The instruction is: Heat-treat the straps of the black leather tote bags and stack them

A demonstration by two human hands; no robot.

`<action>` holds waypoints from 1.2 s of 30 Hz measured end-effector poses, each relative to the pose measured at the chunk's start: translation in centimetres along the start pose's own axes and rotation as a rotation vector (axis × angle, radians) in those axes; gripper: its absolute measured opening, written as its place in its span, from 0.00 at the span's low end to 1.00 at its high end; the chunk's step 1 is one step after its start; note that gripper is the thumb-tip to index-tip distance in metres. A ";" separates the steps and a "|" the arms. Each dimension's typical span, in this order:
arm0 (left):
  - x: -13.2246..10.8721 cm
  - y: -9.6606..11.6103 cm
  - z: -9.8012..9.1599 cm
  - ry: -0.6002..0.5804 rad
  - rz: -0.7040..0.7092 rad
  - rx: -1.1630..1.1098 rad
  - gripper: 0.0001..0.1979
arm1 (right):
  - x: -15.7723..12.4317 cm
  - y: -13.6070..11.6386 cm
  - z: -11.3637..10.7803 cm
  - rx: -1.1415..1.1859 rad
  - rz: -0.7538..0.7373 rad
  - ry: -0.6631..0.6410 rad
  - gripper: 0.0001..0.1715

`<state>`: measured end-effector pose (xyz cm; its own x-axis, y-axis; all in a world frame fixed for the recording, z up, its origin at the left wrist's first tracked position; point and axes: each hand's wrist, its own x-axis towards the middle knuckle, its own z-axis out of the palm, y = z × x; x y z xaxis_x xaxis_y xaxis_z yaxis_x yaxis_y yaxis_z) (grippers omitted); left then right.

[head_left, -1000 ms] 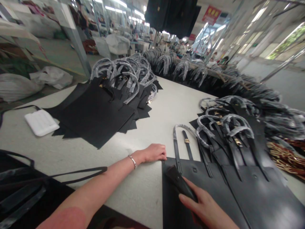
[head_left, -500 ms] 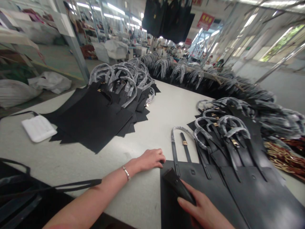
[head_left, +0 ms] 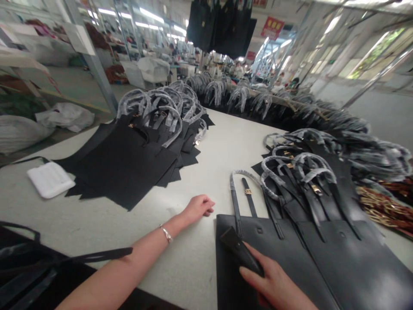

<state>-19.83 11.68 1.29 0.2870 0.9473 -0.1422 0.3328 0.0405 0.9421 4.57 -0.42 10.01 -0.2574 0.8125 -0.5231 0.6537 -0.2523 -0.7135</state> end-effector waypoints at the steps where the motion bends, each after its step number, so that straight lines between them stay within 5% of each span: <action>1: -0.6 -0.1 0.4 0.002 -0.019 -0.029 0.13 | 0.0 0.0 0.0 0.014 -0.003 -0.006 0.38; 4: -2.2 0.1 2.1 -0.014 -0.060 -0.092 0.22 | 0.0 0.2 0.1 0.059 -0.015 -0.015 0.38; 8: -3.2 0.5 4.0 -0.040 -0.091 -0.182 0.11 | -0.3 0.3 0.1 0.147 -0.003 0.003 0.40; 12: -3.7 0.8 5.0 -0.067 -0.037 -0.312 0.13 | -1.1 -1.0 -0.5 0.251 -0.075 0.037 0.37; 18: -4.3 1.3 5.8 -0.164 0.082 -0.463 0.10 | -1.1 -2.9 -1.5 0.286 -0.160 0.070 0.32; 26: -4.8 1.8 6.2 -0.174 0.109 -0.442 0.10 | -1.2 -1.9 -0.9 0.275 -0.149 0.051 0.32; 30: -5.0 1.6 6.7 -0.190 0.096 -0.488 0.12 | -1.2 -1.8 -0.9 0.316 -0.149 0.157 0.32; 34: -5.6 2.2 7.0 -0.160 0.084 -0.472 0.11 | -1.4 -1.5 -0.8 0.294 -0.146 0.039 0.33; 36: -5.9 2.9 6.8 -0.152 0.062 -0.480 0.12 | -1.3 -1.3 -0.8 0.277 -0.138 0.082 0.34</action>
<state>-14.45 4.00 2.82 0.4322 0.8972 -0.0904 -0.1293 0.1609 0.9785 4.60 -0.71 12.01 -0.2644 0.8860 -0.3810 0.3954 -0.2607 -0.8807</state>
